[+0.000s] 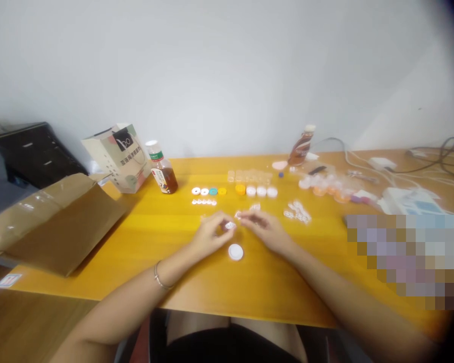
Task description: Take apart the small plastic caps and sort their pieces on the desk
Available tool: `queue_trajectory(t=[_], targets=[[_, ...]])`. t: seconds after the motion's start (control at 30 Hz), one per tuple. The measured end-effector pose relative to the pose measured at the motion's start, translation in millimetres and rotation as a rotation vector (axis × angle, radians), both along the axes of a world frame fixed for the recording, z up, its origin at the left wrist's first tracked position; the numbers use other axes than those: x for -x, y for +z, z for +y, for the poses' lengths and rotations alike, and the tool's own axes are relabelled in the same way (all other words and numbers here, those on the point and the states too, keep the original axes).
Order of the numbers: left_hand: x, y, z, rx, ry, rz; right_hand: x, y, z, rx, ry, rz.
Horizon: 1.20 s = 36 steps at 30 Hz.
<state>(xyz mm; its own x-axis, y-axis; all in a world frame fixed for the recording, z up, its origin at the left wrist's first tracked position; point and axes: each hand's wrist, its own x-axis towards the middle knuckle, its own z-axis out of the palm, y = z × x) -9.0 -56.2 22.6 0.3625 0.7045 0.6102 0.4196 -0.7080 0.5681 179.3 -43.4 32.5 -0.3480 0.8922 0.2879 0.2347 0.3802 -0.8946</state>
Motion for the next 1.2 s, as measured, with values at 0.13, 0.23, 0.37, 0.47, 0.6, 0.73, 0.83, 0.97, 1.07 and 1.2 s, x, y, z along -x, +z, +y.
queue_trajectory(t=[0.13, 0.23, 0.37, 0.47, 0.6, 0.73, 0.83, 0.97, 1.07, 1.2], targets=[[-6, -3.2, -3, 0.134, 0.002, -0.14, 14, -6.7, -10, 0.171, 0.144, 0.221], [-8, -3.8, -2, 0.255, -0.007, -0.236, 13, -7.6, -7, 0.268, 0.16, 0.302], [-8, -3.5, 0, 0.426, -0.078, -0.355, 10, -4.1, -5, 0.33, 0.144, 0.334], [-7, -2.3, 1, 0.502, -0.131, -0.417, 10, -2.8, -5, 0.35, 0.13, 0.345], [-7, -0.8, 0, 0.52, -0.156, -0.439, 8, -4.4, -3, 0.351, 0.117, 0.354], [-7, -1.2, 0, 0.438, -0.152, -0.384, 7, -6.9, -2, 0.346, 0.096, 0.335], [-4, -0.9, 0, 0.203, -0.078, -0.244, 8, -6.7, -2, 0.353, 0.117, 0.308], [0, -0.5, 0, -0.054, -0.058, 0.004, 7, -2.6, -4, 0.339, 0.097, 0.246], [2, -2.3, 1, -0.111, -0.064, 0.109, 6, 1.0, -5, 0.296, 0.096, 0.181], [3, -6.3, 4, -0.165, -0.043, 0.188, 7, 1.7, -5, 0.312, 0.114, 0.156]])
